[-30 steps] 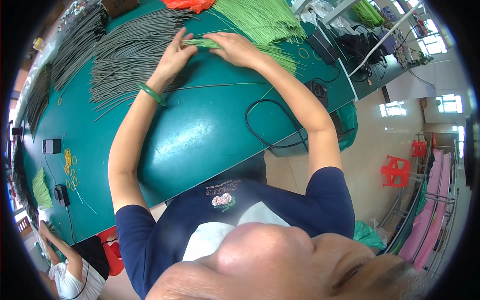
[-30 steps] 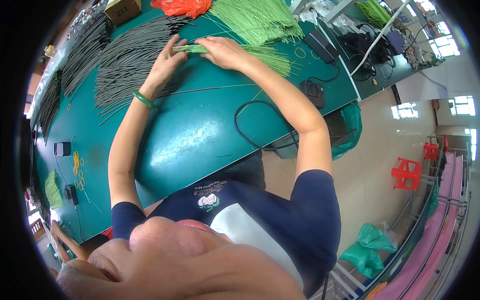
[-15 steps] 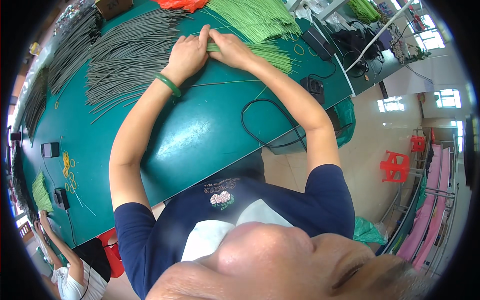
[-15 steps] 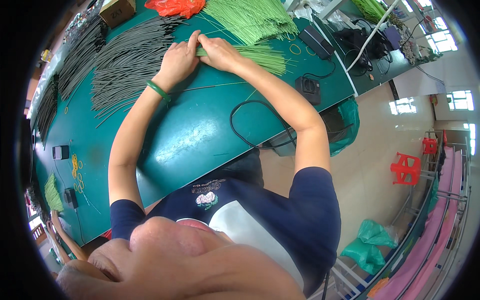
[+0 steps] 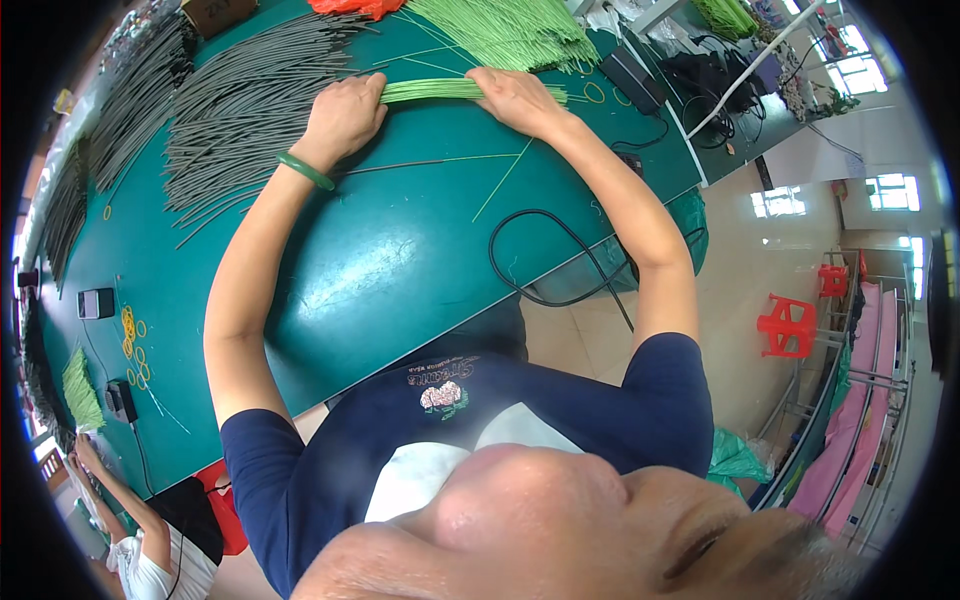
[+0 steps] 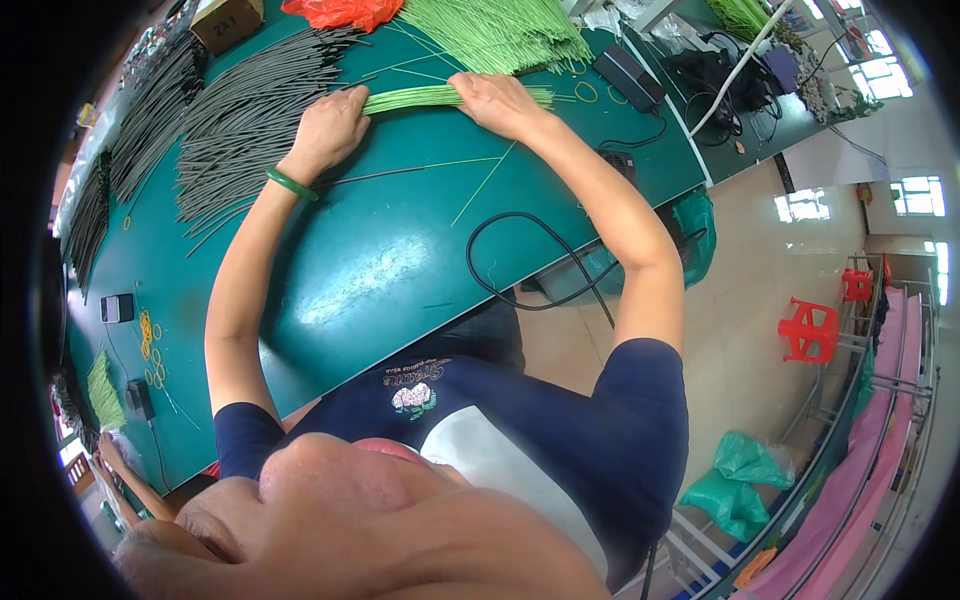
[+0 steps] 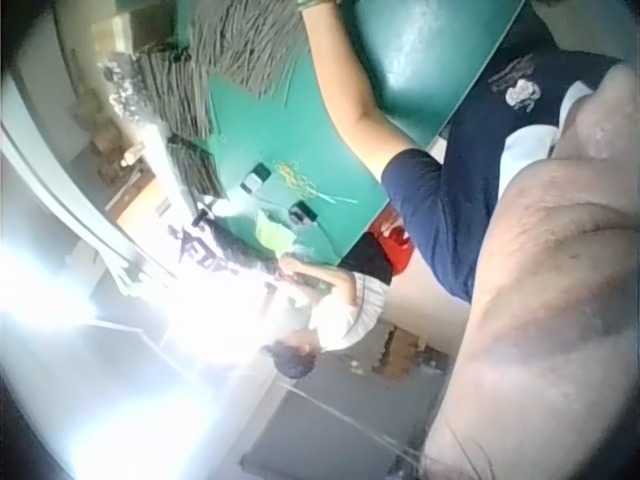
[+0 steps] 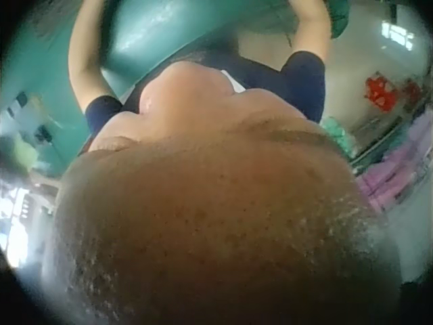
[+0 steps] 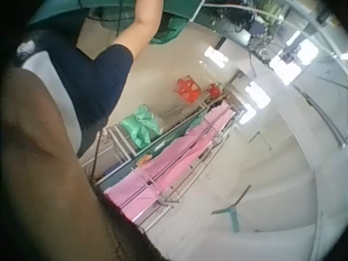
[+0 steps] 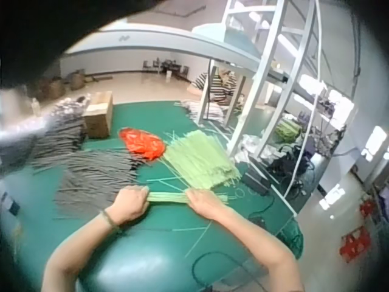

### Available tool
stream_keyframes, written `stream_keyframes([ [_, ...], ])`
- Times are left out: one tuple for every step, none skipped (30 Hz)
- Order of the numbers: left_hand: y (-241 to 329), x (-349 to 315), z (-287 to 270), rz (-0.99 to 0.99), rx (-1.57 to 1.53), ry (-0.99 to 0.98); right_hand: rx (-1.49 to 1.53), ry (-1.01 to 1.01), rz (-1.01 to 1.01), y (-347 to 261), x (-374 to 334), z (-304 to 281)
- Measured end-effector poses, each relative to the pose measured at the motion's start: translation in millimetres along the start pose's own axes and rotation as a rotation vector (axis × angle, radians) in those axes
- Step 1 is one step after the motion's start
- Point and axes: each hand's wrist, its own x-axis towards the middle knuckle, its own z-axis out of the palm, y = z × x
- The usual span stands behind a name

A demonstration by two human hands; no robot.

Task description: The person gathers bundles of green stems and dark wires on a table, then pairs and arranges the green stems with the dark wires by hand.

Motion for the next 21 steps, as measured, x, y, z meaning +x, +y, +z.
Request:
stream_keyframes([
  [-0.4,-1.3,-0.1,-0.04,0.006,-0.063,0.014,-0.009,0.007,-0.6,0.4,2.2],
  [-1.1,-2.7,1.0,-0.042,0.009,-0.06,0.027,-0.017,0.014,-1.2,0.5,4.0],
  [-1.6,-4.1,2.8,0.01,0.044,0.008,0.026,-0.015,0.011,-2.2,-0.5,5.4],
  [1.3,-5.0,-1.7,0.062,0.076,0.07,0.063,-0.062,0.053,-4.3,-2.2,7.4],
  [4.7,-4.1,-5.8,0.061,0.076,0.067,0.1,-0.109,0.097,-5.3,-3.8,8.5],
  [9.6,-1.9,-8.8,0.042,0.113,0.027,0.103,-0.111,0.098,-4.5,-5.6,8.2],
  [15.0,-1.6,-14.7,0.02,0.153,-0.008,0.076,-0.149,0.099,-8.4,-4.6,1.3],
  [15.4,-1.1,-11.4,0.018,0.153,-0.007,0.048,-0.187,0.102,-11.3,-4.1,-3.8],
  [14.6,1.2,-4.3,0.096,0.125,0.096,0.048,-0.188,0.1,-10.4,-5.0,-4.4],
  [15.5,6.1,-0.6,0.177,0.094,0.202,0.03,-0.194,0.092,-7.0,-6.6,-6.7],
  [15.9,12.2,2.8,0.217,0.088,0.228,0.011,-0.201,0.086,-3.8,-7.8,-8.3],
  [15.4,18.3,5.8,0.219,0.085,0.23,0.009,-0.202,0.089,-0.8,-8.6,-9.1],
  [14.6,24.5,10.0,0.205,0.083,0.133,0.054,-0.082,0.023,-0.1,-8.6,-11.1],
  [13.9,30.3,14.3,0.191,0.081,0.036,0.099,0.037,-0.042,0.3,-10.1,-13.0],
  [12.7,35.2,18.5,0.182,0.116,0.043,0.097,0.034,-0.037,1.9,-12.5,-16.3],
  [11.5,38.0,24.3,0.186,0.11,0.04,0.05,0.134,-0.086,-0.4,-12.5,-25.1],
  [9.3,39.5,27.9,0.163,0.104,0.06,0.002,0.235,-0.14,-3.3,-11.0,-34.9],
  [6.8,40.6,31.5,0.14,0.098,0.079,0.003,0.232,-0.141,-6.2,-12.6,-46.1],
  [5.9,42.1,33.9,0.16,0.081,0.117,-0.026,0.165,-0.161,-9.0,-18.6,-60.2],
  [6.3,44.9,34.3,0.157,0.077,0.117,-0.054,0.097,-0.184,-11.7,-26.2,-69.4],
  [5.7,47.8,34.2,0.16,0.069,0.119,-0.053,0.092,-0.187,-17.1,-34.4,-73.7],
])
